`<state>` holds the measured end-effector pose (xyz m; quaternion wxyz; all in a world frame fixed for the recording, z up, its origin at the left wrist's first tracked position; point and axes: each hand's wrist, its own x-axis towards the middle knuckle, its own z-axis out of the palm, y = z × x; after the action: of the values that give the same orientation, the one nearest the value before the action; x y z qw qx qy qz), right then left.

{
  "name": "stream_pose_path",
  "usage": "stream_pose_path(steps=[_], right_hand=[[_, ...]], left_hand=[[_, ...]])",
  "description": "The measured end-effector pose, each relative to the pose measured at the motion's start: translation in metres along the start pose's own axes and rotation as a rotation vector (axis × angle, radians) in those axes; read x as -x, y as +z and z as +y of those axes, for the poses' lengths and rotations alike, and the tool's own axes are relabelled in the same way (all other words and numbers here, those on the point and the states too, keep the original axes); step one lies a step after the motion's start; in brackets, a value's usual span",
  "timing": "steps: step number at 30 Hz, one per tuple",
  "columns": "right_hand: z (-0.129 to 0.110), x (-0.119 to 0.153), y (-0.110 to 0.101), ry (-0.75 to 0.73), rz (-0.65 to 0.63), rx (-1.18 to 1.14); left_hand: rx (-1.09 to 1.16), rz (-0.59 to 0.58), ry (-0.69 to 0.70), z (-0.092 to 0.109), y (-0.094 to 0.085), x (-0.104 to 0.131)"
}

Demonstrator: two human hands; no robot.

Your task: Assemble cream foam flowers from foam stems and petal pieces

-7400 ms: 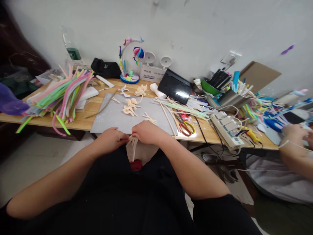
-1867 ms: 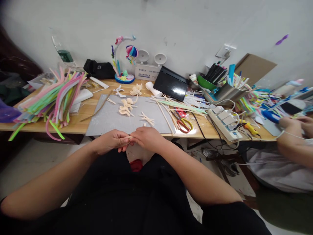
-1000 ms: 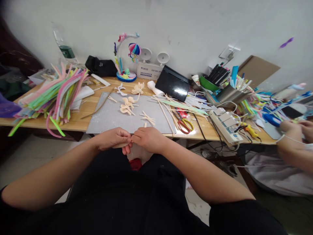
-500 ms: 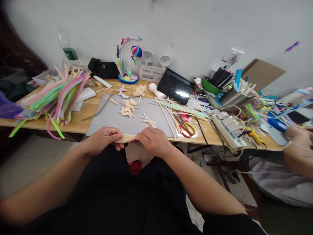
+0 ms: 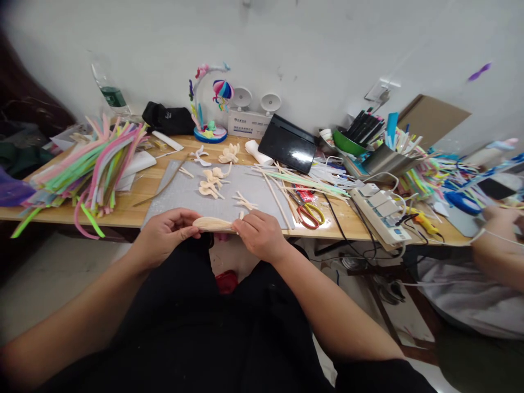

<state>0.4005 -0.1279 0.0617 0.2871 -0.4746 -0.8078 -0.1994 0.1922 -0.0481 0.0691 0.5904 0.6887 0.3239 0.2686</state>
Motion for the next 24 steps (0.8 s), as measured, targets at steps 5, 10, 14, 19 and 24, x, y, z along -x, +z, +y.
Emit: stream_pose_path(steps=[5,10,14,19,24], right_hand=[[-0.0050,0.0001,0.0001,0.031,0.016,-0.005],[-0.0071,0.0017,0.0005,0.030,0.034,0.003],[-0.0075,0.0023,0.0013,0.045,0.023,-0.017],[-0.0079,0.0021,0.0024,0.066,0.011,-0.063],[-0.0082,0.0012,0.0007,0.077,-0.013,-0.046]], left_hand=[[-0.058,0.143,0.125,-0.0007,0.0039,0.0031],[-0.076,0.168,0.131,0.0018,0.0050,0.0050],[-0.098,0.177,0.162,-0.0003,0.0036,0.0046],[-0.133,0.171,0.230,-0.0031,0.0016,0.0049],[-0.160,0.137,0.153,0.0004,0.0006,0.0048]])
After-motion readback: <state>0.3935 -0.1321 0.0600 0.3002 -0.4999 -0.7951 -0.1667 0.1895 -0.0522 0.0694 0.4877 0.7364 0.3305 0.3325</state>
